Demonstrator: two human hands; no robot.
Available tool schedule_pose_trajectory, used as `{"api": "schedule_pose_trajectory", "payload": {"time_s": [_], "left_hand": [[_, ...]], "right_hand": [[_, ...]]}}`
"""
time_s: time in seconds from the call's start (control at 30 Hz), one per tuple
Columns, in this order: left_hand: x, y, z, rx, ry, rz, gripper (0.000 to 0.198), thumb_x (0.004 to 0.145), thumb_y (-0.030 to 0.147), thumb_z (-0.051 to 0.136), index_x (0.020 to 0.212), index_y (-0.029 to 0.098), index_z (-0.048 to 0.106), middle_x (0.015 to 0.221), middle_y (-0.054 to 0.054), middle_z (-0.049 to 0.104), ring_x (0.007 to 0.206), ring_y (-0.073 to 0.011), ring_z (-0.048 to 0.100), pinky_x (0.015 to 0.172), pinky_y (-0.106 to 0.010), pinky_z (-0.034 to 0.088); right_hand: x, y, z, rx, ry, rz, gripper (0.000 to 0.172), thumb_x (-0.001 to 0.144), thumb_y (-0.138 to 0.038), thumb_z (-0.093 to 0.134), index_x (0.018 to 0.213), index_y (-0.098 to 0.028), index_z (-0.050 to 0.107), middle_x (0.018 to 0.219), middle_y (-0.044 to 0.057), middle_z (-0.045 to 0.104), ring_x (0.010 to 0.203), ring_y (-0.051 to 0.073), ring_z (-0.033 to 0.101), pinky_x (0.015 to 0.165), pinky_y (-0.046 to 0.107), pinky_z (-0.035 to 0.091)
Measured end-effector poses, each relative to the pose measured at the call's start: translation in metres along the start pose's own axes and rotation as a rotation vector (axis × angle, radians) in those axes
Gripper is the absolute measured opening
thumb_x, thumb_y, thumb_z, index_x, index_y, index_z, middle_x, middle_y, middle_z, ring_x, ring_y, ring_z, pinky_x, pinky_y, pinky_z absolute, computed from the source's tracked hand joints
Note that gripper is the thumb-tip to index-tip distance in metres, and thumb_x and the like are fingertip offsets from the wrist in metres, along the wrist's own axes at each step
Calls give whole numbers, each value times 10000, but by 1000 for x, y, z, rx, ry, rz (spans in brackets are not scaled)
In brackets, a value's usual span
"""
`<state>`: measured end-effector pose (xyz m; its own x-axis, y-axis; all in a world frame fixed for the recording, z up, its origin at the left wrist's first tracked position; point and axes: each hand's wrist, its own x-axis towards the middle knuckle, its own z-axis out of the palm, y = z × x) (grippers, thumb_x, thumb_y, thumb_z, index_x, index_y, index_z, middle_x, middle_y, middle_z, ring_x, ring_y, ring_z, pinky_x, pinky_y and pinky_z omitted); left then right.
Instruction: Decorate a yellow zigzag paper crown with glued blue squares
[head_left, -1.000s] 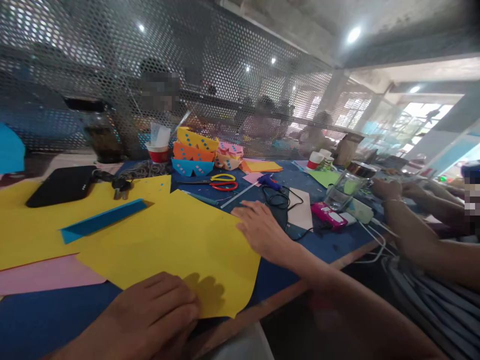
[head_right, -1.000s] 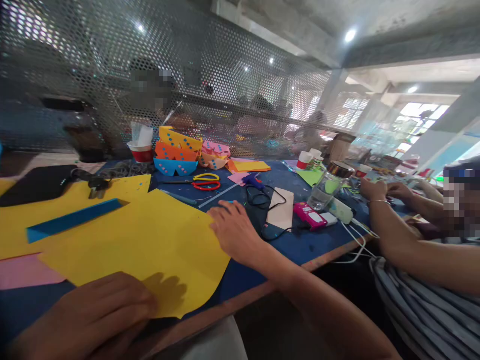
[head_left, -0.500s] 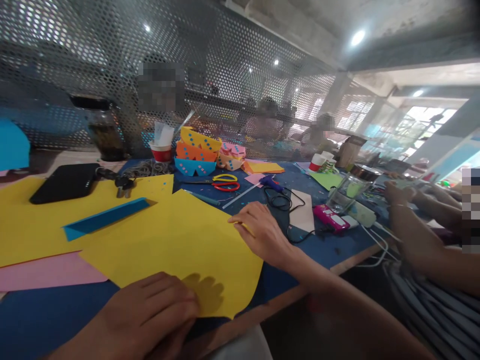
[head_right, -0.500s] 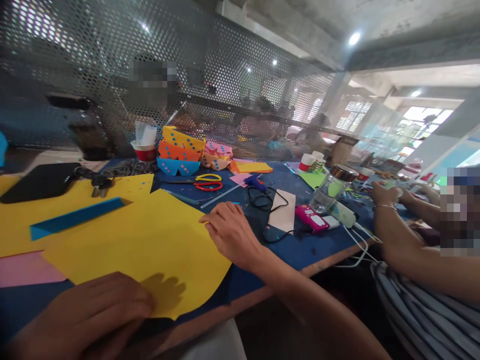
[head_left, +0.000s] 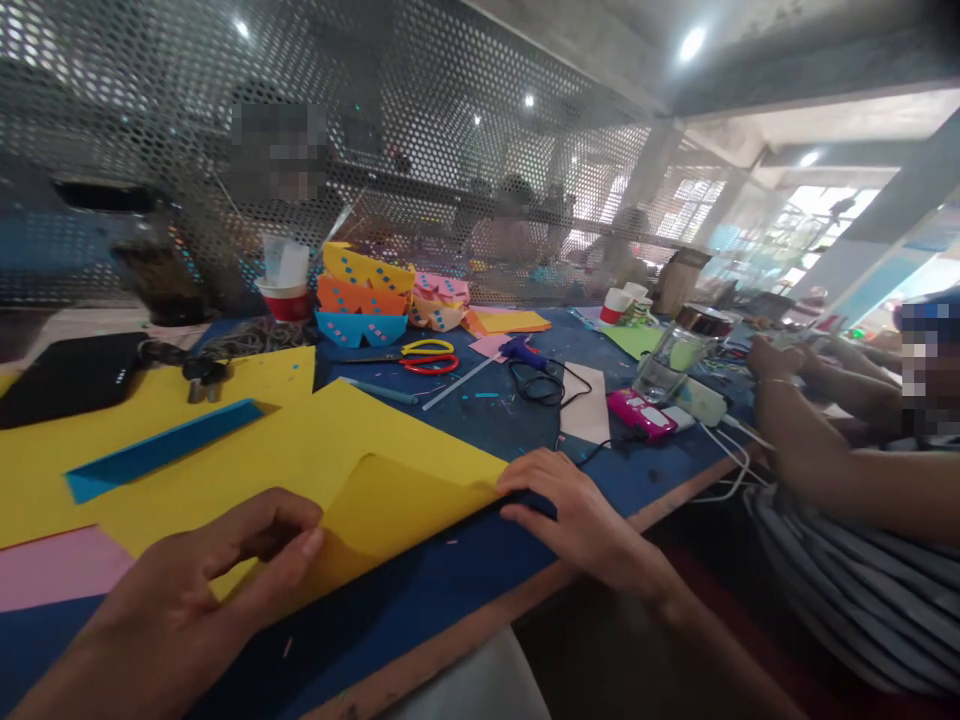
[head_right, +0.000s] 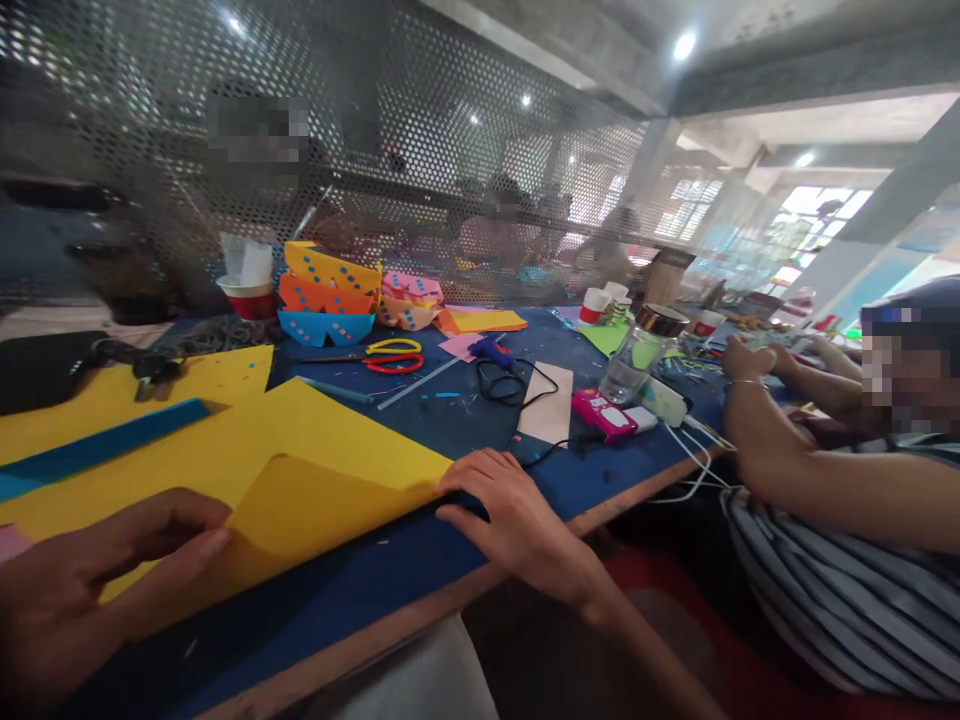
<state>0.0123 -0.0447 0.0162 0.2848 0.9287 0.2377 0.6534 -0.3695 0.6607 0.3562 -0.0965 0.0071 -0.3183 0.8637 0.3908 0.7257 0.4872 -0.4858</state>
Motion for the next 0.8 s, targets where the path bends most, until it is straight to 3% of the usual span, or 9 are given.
{"api": "schedule_pose_trajectory", "payload": {"time_s": [0.1,0.2,0.37,0.43,0.6,0.7,0.8], "left_hand": [[10,-3,-3,-23,-23,-63,425,861,678,560,842,272,687,752,44,732,692,-194,690,587,-229,515],[23,-8,-2,-20,-20,-133,427,846,681,564,929,280,684,805,39,775,744,-216,735,673,-255,542],[52,-21,2,-49,-174,-182,466,730,690,601,903,261,653,850,-31,818,841,-279,792,725,-301,584],[59,-23,3,-44,-179,-194,467,718,703,594,881,265,618,816,-34,813,805,-280,789,687,-303,581],[53,-17,3,45,-136,-87,383,853,619,564,924,265,692,866,-4,818,771,-233,753,679,-269,555],[44,-12,1,73,-151,-43,353,899,565,567,950,280,768,901,23,817,766,-213,737,717,-261,550],[40,-10,-1,97,-144,-55,351,890,569,586,945,296,801,948,21,829,843,-240,748,778,-290,568]], "right_hand": [[0,-1,1,3,26,14,42,1035,-253,693,1073,-244,708,1089,2,771,1059,186,682,974,361,440],[-1,-1,1,8,55,49,74,1015,-237,720,1086,-244,703,1101,2,763,1071,193,671,972,362,444],[0,7,5,-29,85,110,120,979,-145,732,1070,-220,704,1124,33,732,1070,217,655,980,387,461],[1,11,4,-50,73,121,122,970,-129,736,1045,-220,707,1103,29,729,1045,219,654,979,398,461],[1,10,-2,-40,74,137,31,1020,-207,692,1008,-232,706,1062,30,734,1016,218,659,997,424,459],[10,0,-7,-43,43,132,154,1100,-250,550,1131,-252,701,1127,50,752,1083,227,663,1003,430,476],[35,-11,-8,-36,-61,29,248,1112,-201,471,1280,-255,645,1285,71,729,1213,231,638,1067,442,481]]}}
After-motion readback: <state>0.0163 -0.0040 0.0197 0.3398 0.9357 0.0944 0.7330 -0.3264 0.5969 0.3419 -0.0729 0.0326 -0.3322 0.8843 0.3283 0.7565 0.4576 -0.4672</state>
